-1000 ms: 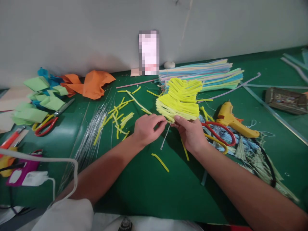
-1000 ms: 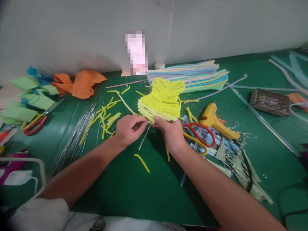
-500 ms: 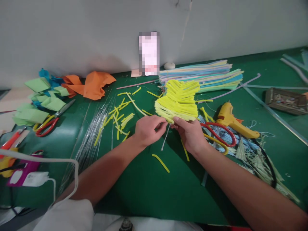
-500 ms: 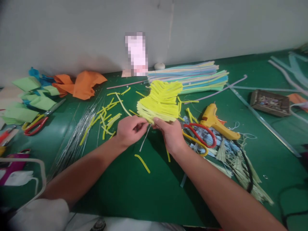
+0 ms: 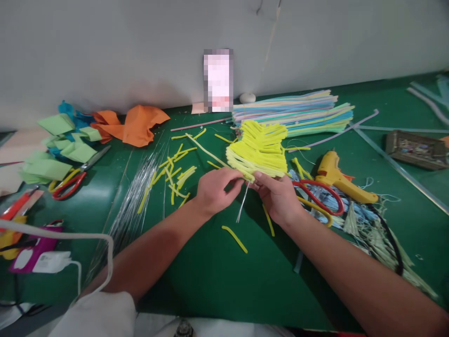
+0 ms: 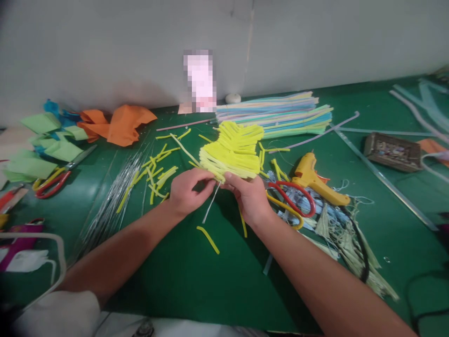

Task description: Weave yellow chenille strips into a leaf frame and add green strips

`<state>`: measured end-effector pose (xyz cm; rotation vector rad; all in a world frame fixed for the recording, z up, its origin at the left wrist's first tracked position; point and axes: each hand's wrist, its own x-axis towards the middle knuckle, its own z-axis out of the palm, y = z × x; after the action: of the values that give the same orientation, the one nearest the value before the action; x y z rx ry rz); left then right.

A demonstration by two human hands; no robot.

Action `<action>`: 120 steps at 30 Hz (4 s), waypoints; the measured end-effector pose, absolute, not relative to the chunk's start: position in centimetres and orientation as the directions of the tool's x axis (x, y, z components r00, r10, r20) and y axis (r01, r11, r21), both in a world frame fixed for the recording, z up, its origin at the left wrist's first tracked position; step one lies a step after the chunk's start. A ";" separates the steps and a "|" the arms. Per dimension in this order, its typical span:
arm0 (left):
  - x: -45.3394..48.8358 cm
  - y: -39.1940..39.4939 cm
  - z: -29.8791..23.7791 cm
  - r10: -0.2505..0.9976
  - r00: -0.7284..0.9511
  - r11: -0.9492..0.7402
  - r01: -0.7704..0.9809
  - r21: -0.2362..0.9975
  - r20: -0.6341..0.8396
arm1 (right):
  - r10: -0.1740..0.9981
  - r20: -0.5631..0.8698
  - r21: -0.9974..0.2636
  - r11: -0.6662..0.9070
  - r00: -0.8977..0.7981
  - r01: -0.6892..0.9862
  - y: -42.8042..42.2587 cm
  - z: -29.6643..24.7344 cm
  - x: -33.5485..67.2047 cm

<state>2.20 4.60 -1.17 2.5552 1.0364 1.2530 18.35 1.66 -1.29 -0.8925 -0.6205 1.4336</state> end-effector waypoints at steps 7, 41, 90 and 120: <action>2.9 3.4 0.0 0.929 0.282 -0.328 0.334 0.884 0.238 | 0.982 -0.138 -0.830 -0.046 0.125 -0.555 1.6 -1.2 18.2; 4.5 3.5 -0.8 0.922 0.251 0.354 -0.238 0.904 -0.295 | 0.984 -0.117 -0.932 -0.061 0.136 -0.358 1.6 -1.6 18.7; 5.0 3.4 -1.7 0.999 -0.045 0.001 -0.133 0.991 -0.007 | 0.959 -0.083 -0.994 -0.100 0.269 0.049 0.5 -0.8 17.6; 5.6 3.3 -1.3 0.961 0.210 0.252 -0.395 0.884 -0.180 | 0.979 -0.160 -0.899 -0.094 0.123 -0.427 1.5 -1.9 18.4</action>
<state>5.58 3.33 -1.30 0.8118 0.8735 1.1024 18.44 1.54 -1.92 -1.0436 -0.7115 1.3607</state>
